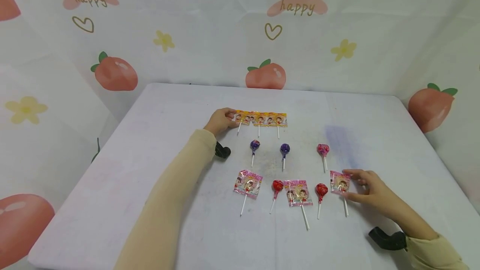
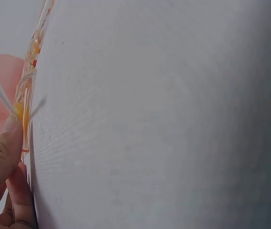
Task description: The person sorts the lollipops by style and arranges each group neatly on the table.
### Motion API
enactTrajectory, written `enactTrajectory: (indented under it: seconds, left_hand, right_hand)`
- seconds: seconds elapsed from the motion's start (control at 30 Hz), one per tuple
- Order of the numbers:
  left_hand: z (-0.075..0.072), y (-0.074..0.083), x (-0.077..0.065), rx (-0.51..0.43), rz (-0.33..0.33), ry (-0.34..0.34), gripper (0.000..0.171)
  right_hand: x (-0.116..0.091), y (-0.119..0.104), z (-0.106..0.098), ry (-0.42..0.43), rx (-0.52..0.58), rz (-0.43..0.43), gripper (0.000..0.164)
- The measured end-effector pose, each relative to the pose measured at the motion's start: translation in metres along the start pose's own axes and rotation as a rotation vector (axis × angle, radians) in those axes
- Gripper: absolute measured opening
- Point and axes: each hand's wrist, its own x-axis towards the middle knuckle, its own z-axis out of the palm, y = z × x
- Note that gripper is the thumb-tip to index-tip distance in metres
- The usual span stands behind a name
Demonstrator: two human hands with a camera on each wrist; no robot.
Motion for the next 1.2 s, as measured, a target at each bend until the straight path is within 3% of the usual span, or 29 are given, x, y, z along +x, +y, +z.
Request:
enactTrajectory:
  seconds: [0.27,0.5,0.7,1.2]
  left_hand:
    - [0.0,-0.001,0.001,-0.019,-0.002,-0.001,0.051]
    - [0.0,-0.002,0.003,-0.015,-0.01,-0.008,0.052]
    - [0.0,-0.002,0.002,-0.002,0.008,-0.005,0.052]
    - [-0.001,-0.001,0.001,-0.02,0.007,-0.006,0.051]
  right_hand:
    - [0.005,-0.004,0.001,0.006,-0.028,0.038,0.065]
    - [0.008,-0.005,0.0,0.006,0.006,0.027,0.057]
    - [0.009,-0.003,-0.001,0.004,0.022,0.06,0.06]
    - [0.012,-0.003,-0.01,0.04,0.168,0.136,0.061]
